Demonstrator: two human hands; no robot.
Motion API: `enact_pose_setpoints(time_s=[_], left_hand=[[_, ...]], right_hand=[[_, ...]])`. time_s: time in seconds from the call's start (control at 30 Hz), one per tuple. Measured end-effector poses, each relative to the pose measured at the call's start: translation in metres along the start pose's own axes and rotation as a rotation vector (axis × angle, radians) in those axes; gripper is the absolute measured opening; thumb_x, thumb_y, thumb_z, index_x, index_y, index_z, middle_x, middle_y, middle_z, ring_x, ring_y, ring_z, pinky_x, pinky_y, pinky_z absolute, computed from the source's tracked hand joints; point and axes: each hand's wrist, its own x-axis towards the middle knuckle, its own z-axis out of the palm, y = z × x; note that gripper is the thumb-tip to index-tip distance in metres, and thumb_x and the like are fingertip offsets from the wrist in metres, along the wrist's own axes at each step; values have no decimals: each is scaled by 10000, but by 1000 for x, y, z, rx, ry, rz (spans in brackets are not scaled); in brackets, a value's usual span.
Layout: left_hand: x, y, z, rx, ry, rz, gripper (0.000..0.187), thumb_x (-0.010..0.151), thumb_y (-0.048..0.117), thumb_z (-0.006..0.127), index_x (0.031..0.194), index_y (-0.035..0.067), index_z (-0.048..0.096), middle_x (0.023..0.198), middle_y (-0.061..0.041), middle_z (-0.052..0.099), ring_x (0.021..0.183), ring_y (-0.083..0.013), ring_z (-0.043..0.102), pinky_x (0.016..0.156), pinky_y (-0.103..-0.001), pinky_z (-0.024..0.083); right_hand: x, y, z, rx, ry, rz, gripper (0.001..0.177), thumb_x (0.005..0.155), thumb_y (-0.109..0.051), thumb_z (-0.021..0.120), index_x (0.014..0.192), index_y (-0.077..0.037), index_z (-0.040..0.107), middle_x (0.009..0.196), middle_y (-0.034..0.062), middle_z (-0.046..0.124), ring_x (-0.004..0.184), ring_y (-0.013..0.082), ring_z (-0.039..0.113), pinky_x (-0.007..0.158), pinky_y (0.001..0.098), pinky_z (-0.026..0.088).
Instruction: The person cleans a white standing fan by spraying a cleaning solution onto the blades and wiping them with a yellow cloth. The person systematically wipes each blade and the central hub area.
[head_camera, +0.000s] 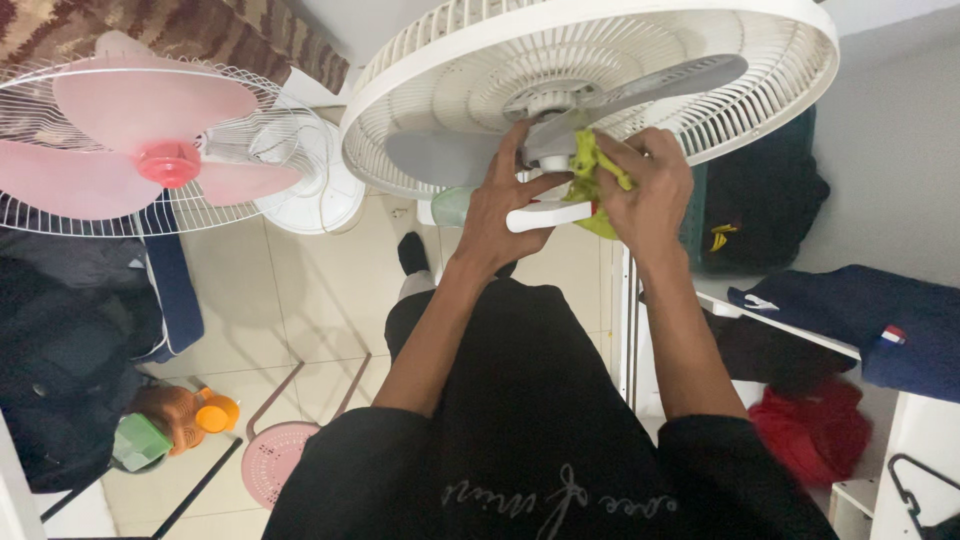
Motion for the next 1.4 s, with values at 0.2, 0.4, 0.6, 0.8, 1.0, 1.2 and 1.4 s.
enact_pose_setpoints(time_s=[0.2,0.4,0.6,0.8,1.0,1.2,1.4], left_hand=[[-1,0,-1,17,11,7,461,698,112,814,1145,225,787,1611,-165,349,1367,-388,536,990,-416,574],[-3,-2,3,38,22,16,477,690,112,820,1151,233,789,1611,-167,338,1371,-398,525,993,-422,572],[-1,-4,2,47,7,6,477,687,117,810,1145,252,796,1602,-163,364,1339,-402,550,966,-430,581],[1,-4,0,48,35,2,443,718,148,807,1146,264,810,1589,-187,374,1339,-405,560,970,-426,586],[4,-5,5,50,27,-25,419,746,181,817,1159,252,807,1592,-205,364,1335,-405,565,998,-439,576],[4,-5,5,69,45,3,396,740,188,827,1134,221,811,1599,-202,356,1352,-419,548,994,-446,574],[5,-2,3,55,55,1,403,724,159,811,1123,217,808,1588,-193,389,1337,-420,580,979,-424,583]], right_hand=[[-3,2,1,23,2,28,359,774,-49,785,1131,-80,805,892,120,619,857,304,621,747,418,493],[-2,6,3,111,3,43,360,804,-28,758,1158,-81,801,899,128,613,868,310,627,754,413,491],[4,12,2,103,-41,31,341,807,-30,761,1142,-83,799,881,122,619,867,312,632,753,412,498],[18,25,-5,261,-187,91,351,824,-36,740,1170,-63,793,897,118,630,840,281,644,761,383,504],[27,29,-1,401,-232,200,376,828,-102,829,1198,-50,788,961,145,634,908,265,660,842,369,527],[39,28,-1,334,-317,189,736,680,-353,993,1188,62,657,1162,142,679,1108,304,680,941,370,523],[32,11,10,83,-254,166,550,753,-343,963,1115,25,773,1085,150,681,1046,366,638,869,445,498]])
